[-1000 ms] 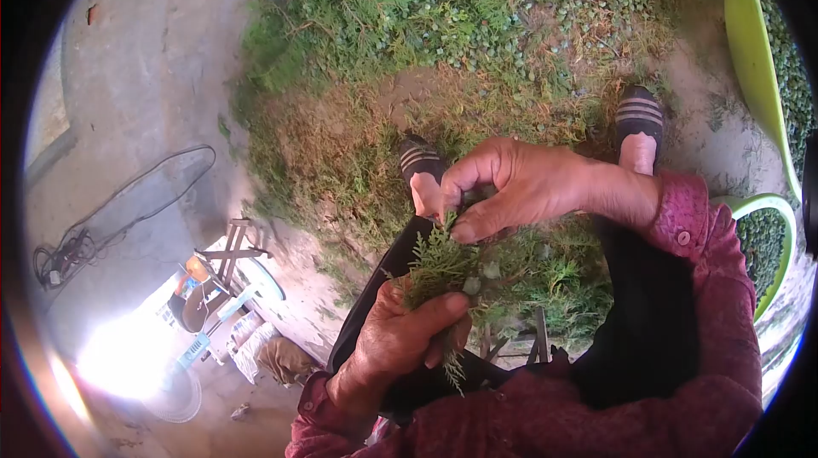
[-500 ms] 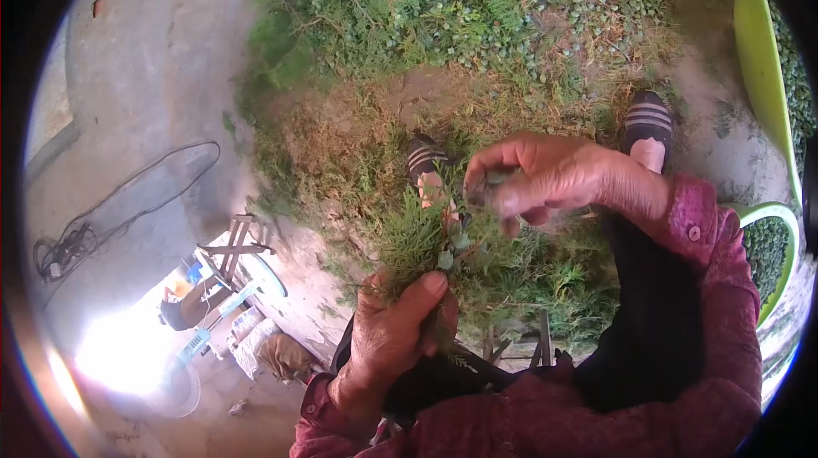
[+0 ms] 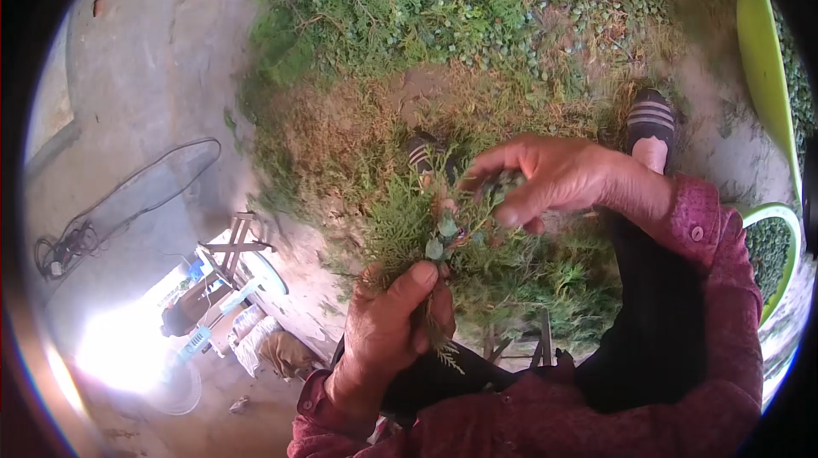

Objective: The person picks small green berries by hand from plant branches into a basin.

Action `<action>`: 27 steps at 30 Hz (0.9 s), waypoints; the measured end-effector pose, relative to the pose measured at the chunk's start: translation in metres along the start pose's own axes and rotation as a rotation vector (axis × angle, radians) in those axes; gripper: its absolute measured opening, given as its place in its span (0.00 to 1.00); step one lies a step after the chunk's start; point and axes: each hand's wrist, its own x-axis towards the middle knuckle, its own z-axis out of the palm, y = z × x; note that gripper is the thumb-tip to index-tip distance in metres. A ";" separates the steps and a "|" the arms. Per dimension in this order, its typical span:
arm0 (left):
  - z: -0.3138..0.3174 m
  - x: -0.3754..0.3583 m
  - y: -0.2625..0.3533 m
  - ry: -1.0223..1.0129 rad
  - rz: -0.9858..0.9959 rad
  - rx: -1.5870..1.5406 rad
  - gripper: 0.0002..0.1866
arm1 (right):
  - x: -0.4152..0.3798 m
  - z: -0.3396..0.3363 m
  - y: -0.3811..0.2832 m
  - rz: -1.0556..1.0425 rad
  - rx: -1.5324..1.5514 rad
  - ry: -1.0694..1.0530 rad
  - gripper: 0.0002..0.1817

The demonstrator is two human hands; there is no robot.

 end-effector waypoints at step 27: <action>0.012 0.009 0.004 0.026 0.139 0.336 0.05 | -0.004 0.021 -0.006 -0.361 -0.796 0.256 0.19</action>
